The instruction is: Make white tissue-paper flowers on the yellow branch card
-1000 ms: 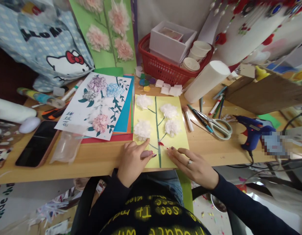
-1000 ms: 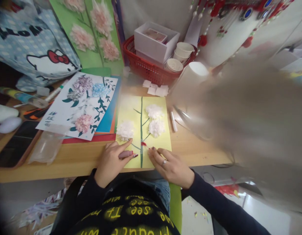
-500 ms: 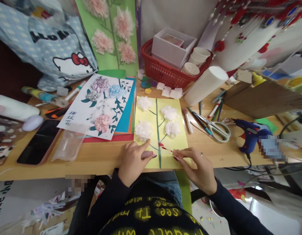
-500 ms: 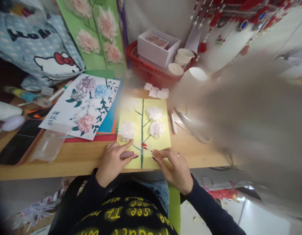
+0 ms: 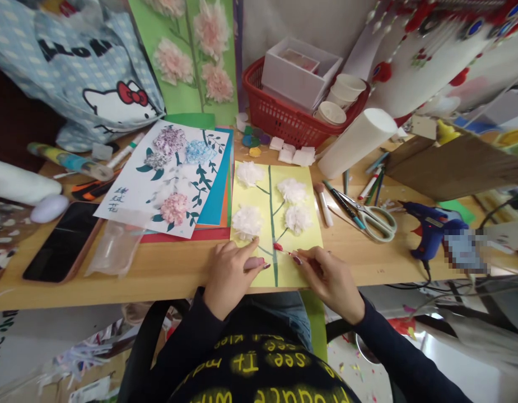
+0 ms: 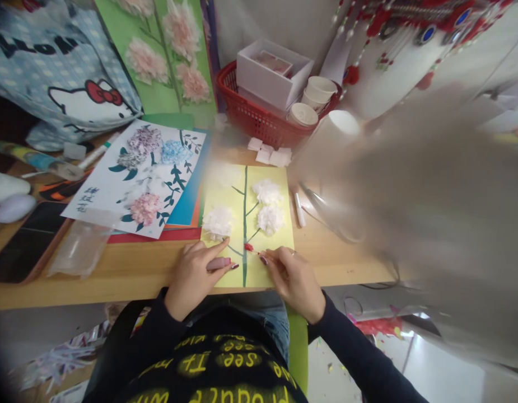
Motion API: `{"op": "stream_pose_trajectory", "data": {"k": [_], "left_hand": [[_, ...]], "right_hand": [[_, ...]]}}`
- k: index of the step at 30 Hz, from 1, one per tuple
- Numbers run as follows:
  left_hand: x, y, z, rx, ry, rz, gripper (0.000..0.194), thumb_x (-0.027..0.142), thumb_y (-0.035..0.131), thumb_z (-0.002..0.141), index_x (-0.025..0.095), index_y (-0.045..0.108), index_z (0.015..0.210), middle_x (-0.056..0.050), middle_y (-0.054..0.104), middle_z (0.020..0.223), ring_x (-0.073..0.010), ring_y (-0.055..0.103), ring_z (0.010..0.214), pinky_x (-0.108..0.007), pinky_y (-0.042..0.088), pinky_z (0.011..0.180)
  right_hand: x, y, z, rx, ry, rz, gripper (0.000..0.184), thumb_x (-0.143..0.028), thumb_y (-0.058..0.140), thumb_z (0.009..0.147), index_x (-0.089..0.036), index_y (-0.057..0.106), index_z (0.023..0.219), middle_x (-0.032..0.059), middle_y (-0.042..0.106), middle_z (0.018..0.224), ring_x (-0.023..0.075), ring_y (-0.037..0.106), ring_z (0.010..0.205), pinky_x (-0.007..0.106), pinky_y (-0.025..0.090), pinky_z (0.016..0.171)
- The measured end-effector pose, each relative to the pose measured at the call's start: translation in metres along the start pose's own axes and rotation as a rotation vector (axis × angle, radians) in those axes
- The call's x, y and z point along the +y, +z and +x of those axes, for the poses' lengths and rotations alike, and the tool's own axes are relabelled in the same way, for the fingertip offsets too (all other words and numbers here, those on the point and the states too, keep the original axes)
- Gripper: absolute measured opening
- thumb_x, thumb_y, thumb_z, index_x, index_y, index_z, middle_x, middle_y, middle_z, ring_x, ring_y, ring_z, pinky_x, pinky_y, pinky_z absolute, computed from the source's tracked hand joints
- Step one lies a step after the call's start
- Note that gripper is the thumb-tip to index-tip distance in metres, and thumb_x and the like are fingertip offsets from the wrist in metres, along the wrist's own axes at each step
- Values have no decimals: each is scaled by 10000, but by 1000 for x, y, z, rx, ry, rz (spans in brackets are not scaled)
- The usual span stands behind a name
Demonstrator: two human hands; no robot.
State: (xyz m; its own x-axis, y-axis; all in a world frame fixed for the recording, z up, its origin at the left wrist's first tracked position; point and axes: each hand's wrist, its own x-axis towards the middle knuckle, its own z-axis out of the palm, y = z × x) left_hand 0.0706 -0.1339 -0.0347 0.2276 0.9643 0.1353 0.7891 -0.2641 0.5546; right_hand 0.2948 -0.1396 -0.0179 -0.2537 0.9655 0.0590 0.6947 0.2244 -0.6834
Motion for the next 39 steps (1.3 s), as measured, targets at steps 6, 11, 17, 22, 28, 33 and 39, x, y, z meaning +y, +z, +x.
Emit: {"op": "stream_pose_trajectory", "data": {"k": [6, 11, 17, 22, 28, 33, 39], "left_hand": [[-1, 0, 0, -20, 0, -7, 461, 305, 755, 762, 167, 655, 1191, -63, 697, 759, -243, 587, 781, -375, 445, 751], [-1, 0, 0, 1, 13, 0, 432, 288, 751, 766, 170, 665, 1173, -53, 689, 754, -233, 582, 769, -371, 444, 753], [-1, -1, 0, 15, 25, 3, 439, 289, 760, 757, 160, 667, 1166, -45, 676, 720, -226, 571, 737, -358, 438, 735], [0, -3, -1, -4, 24, -12, 450, 286, 758, 759, 157, 658, 1178, -40, 693, 724, -236, 581, 748, -370, 442, 742], [0, -2, 0, -10, 6, -8, 444, 283, 753, 763, 175, 659, 1183, -41, 687, 720, -237, 592, 756, -366, 447, 737], [1, -1, 0, -32, -21, 15, 419, 264, 736, 778, 189, 656, 1182, -45, 710, 776, -240, 596, 782, -379, 444, 758], [0, 0, -1, -38, -9, -32, 450, 281, 734, 783, 187, 622, 1208, -46, 707, 805, -240, 582, 789, -394, 442, 773]], "right_hand": [[-3, -9, 10, -95, 203, 145, 287, -415, 535, 904, -165, 565, 766, -18, 487, 602, 95, 397, 528, 235, 308, 489], [-2, -12, 25, -133, 313, 204, 375, -497, 538, 871, -166, 532, 695, -37, 389, 570, 89, 332, 528, 230, 248, 466], [0, -9, 34, -116, 351, 179, 445, -555, 522, 843, -163, 523, 633, -44, 333, 532, 80, 283, 488, 226, 192, 428], [0, -11, 36, -125, 371, 306, 459, -584, 539, 822, -174, 515, 618, -56, 330, 494, 70, 256, 442, 218, 182, 399], [3, -5, 19, -20, 136, 218, 295, -430, 522, 904, -170, 578, 775, -8, 519, 596, 97, 435, 513, 228, 342, 477], [9, -5, 10, 29, -119, -25, 163, -291, 529, 915, -176, 601, 825, -2, 532, 604, 107, 471, 527, 239, 385, 514], [13, -12, 5, 16, -243, 33, 106, -200, 552, 898, -188, 621, 978, 63, 651, 788, 158, 602, 696, 281, 481, 612]]}}
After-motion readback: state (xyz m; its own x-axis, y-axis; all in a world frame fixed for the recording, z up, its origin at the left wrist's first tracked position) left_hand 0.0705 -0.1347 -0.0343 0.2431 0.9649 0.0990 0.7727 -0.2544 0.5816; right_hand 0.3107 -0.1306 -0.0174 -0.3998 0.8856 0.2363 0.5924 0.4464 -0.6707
